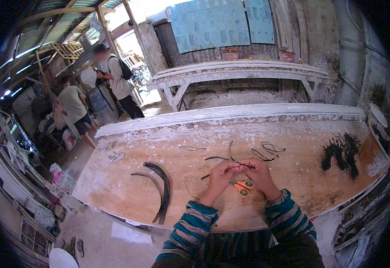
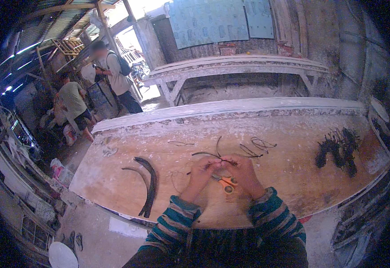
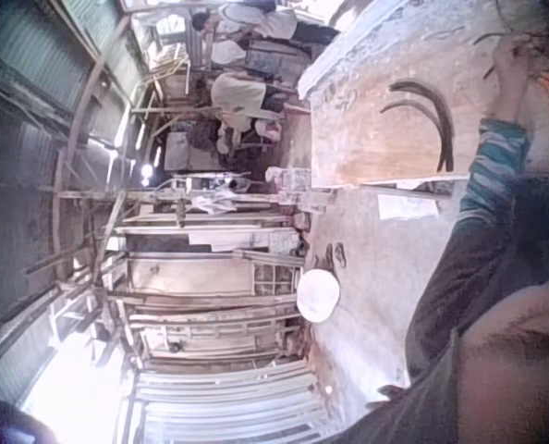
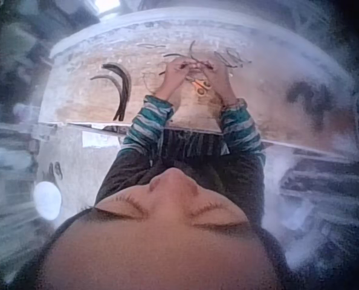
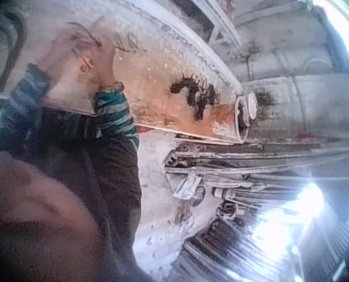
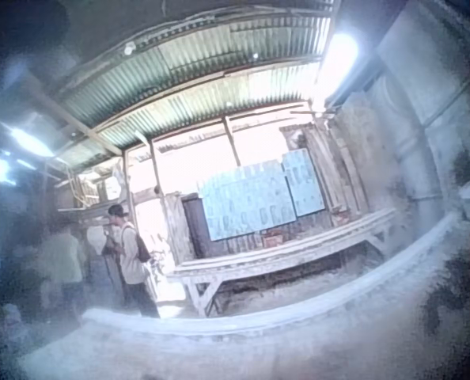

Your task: The person uses orange-handled scissors to cut black rubber strips on a wooden workbench. A coworker in the background wipes the bench surface with a white cloth. The person repeatedly picks up strips, cuts them into smaller pieces, and places the cut pieces on the table.

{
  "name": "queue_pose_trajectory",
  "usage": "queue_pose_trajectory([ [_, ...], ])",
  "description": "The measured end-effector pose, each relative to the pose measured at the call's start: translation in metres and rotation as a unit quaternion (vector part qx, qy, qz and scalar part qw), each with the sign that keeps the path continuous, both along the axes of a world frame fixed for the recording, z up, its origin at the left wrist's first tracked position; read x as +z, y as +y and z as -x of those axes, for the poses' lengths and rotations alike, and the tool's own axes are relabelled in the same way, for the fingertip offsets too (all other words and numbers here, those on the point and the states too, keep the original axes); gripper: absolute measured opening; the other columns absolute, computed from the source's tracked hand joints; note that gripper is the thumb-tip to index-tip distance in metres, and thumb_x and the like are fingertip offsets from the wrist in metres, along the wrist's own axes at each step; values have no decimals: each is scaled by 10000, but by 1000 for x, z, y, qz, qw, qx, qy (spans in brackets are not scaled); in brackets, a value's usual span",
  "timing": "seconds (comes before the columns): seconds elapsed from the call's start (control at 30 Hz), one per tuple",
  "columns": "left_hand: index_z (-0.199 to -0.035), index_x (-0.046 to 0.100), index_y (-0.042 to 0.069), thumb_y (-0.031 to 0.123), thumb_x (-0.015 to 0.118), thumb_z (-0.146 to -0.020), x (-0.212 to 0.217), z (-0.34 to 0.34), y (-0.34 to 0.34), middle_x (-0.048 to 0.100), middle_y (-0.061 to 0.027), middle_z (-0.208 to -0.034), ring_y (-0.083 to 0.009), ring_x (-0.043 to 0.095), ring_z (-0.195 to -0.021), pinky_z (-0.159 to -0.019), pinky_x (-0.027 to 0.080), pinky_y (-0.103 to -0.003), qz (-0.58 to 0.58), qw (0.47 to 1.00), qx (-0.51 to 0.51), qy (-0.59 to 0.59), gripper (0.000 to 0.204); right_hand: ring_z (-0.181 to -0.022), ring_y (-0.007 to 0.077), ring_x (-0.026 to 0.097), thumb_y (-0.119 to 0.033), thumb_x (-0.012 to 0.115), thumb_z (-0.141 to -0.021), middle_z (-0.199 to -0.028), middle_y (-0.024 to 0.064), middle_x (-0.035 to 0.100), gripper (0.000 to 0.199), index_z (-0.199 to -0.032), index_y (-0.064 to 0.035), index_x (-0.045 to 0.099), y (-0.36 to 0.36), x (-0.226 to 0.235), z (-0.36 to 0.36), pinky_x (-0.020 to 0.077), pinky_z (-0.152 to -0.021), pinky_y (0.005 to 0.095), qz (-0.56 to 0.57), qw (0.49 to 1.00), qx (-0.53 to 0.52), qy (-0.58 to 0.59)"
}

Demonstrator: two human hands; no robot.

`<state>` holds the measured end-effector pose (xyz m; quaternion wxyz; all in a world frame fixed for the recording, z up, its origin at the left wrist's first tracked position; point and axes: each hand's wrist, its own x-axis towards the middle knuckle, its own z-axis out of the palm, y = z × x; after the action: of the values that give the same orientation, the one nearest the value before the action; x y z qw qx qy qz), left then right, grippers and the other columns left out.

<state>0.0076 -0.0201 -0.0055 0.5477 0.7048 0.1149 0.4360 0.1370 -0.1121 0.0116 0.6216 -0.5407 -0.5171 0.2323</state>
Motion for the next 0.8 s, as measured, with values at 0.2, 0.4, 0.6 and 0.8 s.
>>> queue_pose_trajectory([
  [0.2, -933, 548, 13, 35, 603, -803, 1, 2, -1, 588, -65, -886, -125, 580, -813, -735, 492, -266, -103, 991, 45, 70, 142, -679, 134, 569, -60, 614, -783, -790, 84, 614, 142, -916, -10, 624, 0, 2, -5, 443, -598, 252, -25, 988, -22, -148],
  [0.4, -935, 453, 34, 24, 594, -801, 4, -2, -3, 573, -67, -905, -129, 567, -831, -732, 499, -278, -39, 995, 60, 75, 195, -605, 76, 477, -22, 593, -794, -717, 26, 534, 39, -806, 11, 576, -5, 10, 7, 384, -512, 230, -17, 976, -59, -209],
  [0.6, -957, 476, 27, -31, 561, -807, -13, -7, 10, 589, -76, -906, -126, 581, -817, -690, 500, -260, 41, 999, -30, -13, 181, -630, 60, 468, -19, 542, -829, -734, -1, 530, 33, -799, -14, 531, -3, 7, 9, 391, -550, 215, 5, 999, 45, -6],
  [0.8, -973, 538, 18, 43, 577, -835, -22, -10, 18, 616, -58, -848, -117, 601, -743, -662, 494, -236, 159, 978, -127, -46, 145, -717, 69, 516, -76, 508, -869, -785, -2, 550, 52, -845, -38, 534, 4, -6, 3, 422, -659, 205, 34, 960, 141, 241],
])
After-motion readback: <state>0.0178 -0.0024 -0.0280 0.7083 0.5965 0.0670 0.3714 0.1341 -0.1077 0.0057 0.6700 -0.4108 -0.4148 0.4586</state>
